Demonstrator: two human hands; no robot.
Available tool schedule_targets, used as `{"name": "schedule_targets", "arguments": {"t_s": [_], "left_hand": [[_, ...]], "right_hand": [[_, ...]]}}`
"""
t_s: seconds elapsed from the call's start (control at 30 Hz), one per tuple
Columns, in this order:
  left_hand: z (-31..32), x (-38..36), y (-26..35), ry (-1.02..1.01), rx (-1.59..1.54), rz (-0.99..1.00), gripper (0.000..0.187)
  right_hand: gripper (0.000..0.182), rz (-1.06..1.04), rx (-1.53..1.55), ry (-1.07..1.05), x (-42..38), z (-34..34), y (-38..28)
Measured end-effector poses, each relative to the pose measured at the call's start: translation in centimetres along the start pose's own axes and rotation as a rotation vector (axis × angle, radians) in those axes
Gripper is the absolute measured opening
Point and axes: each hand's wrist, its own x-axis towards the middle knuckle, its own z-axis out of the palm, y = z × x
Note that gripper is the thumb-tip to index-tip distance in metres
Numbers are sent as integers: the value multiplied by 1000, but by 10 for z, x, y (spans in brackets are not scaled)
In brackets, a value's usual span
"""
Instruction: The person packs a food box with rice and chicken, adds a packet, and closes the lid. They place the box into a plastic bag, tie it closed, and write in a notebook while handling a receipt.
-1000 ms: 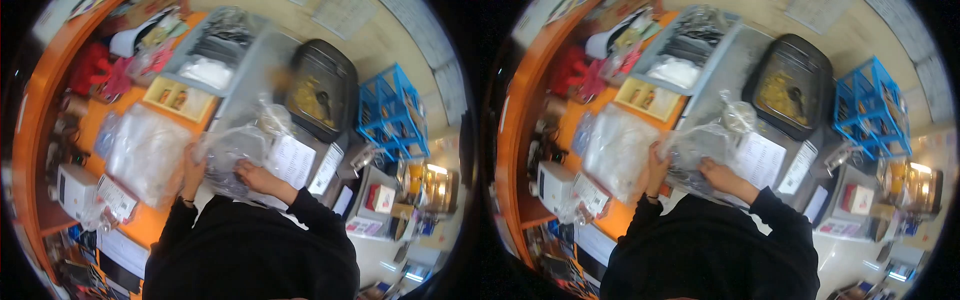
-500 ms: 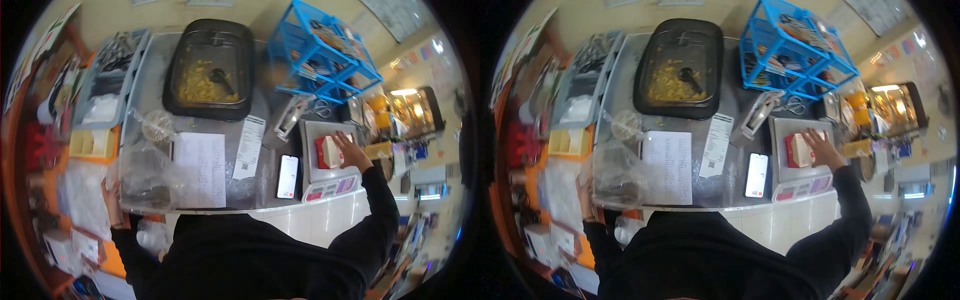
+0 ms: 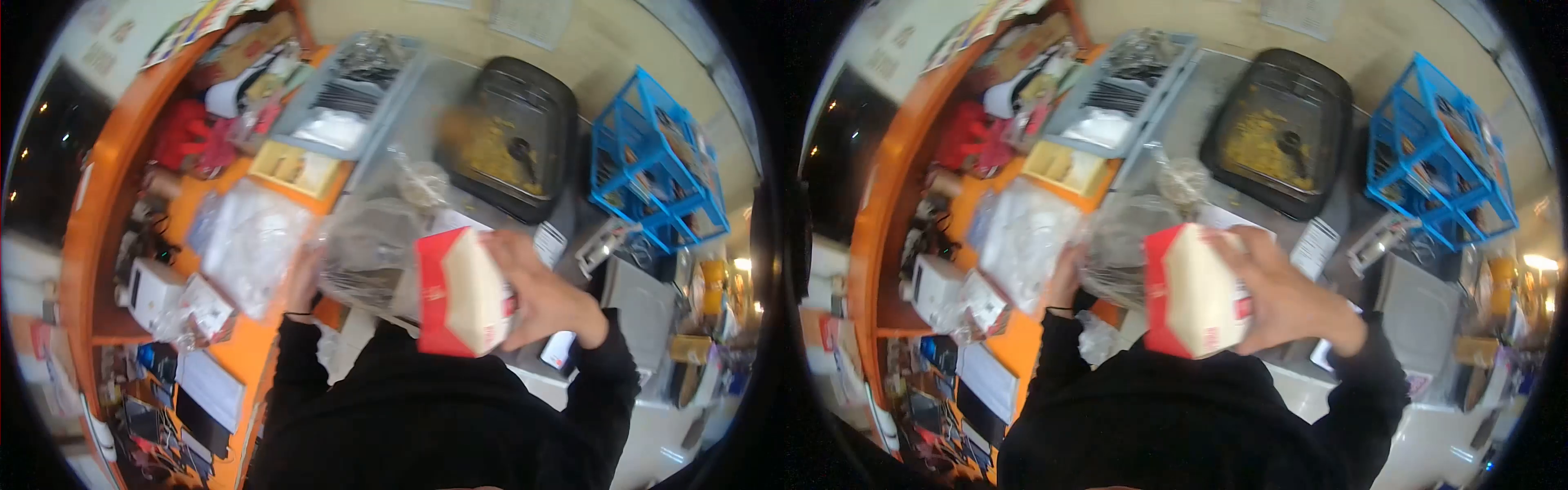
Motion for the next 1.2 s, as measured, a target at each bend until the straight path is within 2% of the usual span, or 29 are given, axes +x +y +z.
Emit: {"name": "schedule_targets", "arguments": {"t_s": [0.07,0.13,0.23,0.27,0.37,0.47,0.5,0.6,0.73,0.8,0.9,1.0,1.03,1.1,1.13,1.17,1.2], "left_hand": [[13,-16,13,7,-105,-2,16],[21,-25,29,18,-226,-58,15],[25,-34,48,7,-407,-160,14],[18,-36,51,5,-468,-196,13],[-37,-2,-32,231,-201,129,11],[-23,-14,-27,285,-337,248,11],[-34,-17,-34,237,-265,156,11],[-25,-22,-28,224,5,394,14],[-29,-17,-19,190,-18,161,26],[-33,-4,-34,115,68,22,33],[-11,-6,-21,107,201,351,35],[-13,-17,-20,147,441,245,34],[-13,-20,-15,219,457,253,34],[-13,-28,-3,367,483,263,35],[-14,-30,-1,345,411,204,32],[-17,-32,1,324,338,146,30],[-20,-32,2,307,264,95,28]], "right_hand": [[115,-163,175,-55,62,45,1],[114,-228,345,-21,112,105,10],[113,-130,271,-70,151,165,31],[113,-90,84,-120,155,174,39],[113,-27,-448,-251,159,178,52],[112,114,-608,-329,166,182,40],[114,200,-588,-390,174,181,35],[113,315,-528,-197,187,185,37],[108,89,-694,-262,188,200,56],[112,143,-629,-325,195,208,61],[111,244,-477,-412,212,199,69],[101,247,-275,-526,239,168,68],[66,-184,8,-394,263,144,101],[20,319,26,-58,329,97,111],[16,50,-4,322,366,94,161],[17,148,-45,493,395,89,188],[18,203,-162,517,416,92,218]]}}
